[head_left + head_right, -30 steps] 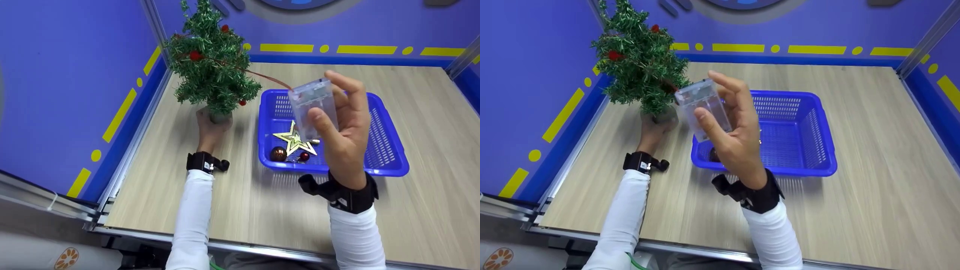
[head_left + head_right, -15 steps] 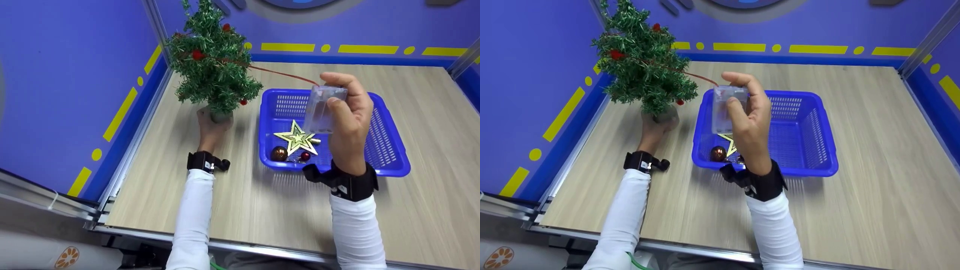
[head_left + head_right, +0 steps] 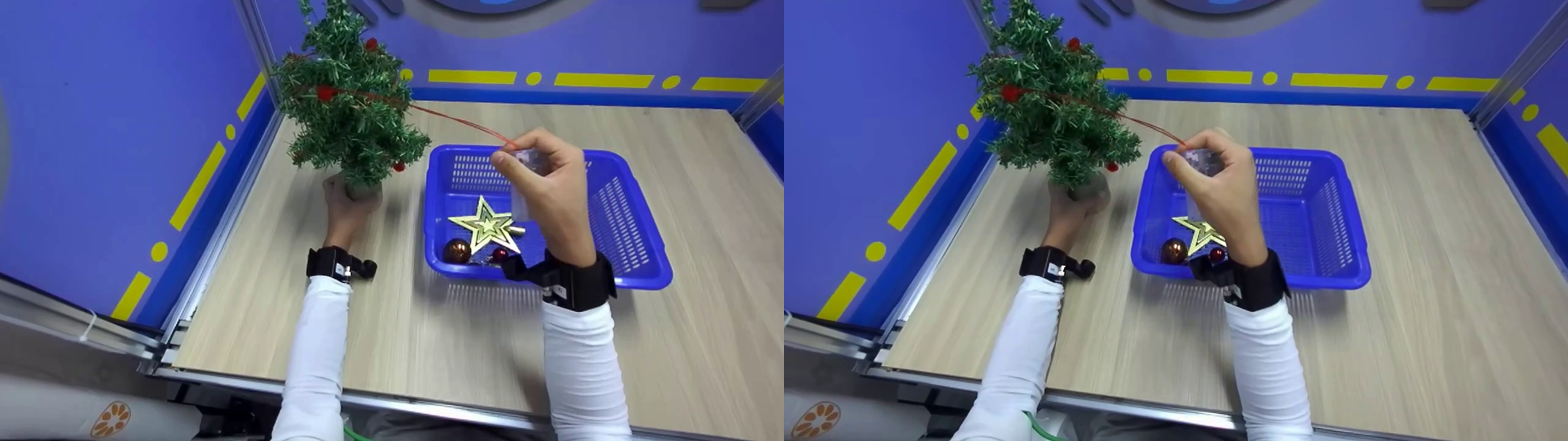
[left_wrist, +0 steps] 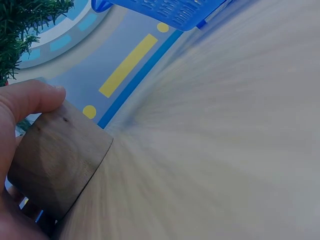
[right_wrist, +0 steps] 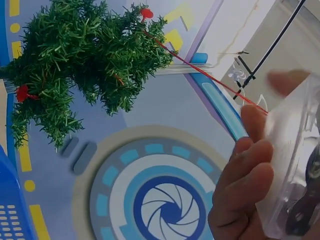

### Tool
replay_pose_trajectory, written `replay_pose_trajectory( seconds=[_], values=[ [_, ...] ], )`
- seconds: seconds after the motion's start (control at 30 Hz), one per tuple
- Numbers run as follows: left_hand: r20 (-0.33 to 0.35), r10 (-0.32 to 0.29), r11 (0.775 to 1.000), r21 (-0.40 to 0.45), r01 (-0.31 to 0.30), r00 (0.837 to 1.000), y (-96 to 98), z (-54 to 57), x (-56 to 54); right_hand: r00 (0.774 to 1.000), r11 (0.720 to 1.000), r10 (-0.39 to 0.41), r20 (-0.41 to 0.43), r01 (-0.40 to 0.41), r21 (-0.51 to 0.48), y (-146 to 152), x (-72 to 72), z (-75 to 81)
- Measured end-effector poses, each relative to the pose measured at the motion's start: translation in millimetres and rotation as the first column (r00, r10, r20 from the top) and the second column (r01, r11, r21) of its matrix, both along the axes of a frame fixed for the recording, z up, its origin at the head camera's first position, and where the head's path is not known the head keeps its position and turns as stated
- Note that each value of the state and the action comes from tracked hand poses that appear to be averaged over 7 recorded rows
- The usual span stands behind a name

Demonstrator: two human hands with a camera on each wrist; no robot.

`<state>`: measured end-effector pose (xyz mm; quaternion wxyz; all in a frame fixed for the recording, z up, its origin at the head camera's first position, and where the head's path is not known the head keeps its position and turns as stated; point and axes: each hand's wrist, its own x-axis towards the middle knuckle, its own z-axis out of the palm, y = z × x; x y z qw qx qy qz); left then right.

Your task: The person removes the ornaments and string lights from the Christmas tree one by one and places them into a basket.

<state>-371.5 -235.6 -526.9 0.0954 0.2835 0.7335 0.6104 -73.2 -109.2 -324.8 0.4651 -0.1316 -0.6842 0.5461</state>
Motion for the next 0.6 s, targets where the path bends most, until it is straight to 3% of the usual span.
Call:
replay_pose_trajectory(
  seconds=[0.27, 0.6],
  values=[
    [0.007, -0.03, 0.999, -0.029, 0.03, 1.0, -3.5, 0.7, -8.4, 0.985, 0.967, -0.166, -0.043, 0.171, 0.189, -23, -12.0, -2.5],
    [0.026, -0.135, 0.99, -0.039, 0.136, 0.991, -4.5, 3.7, -15.9, 0.99, 0.973, -0.136, -0.033, 0.14, 0.185, -56, -17.3, 0.8]
  ],
)
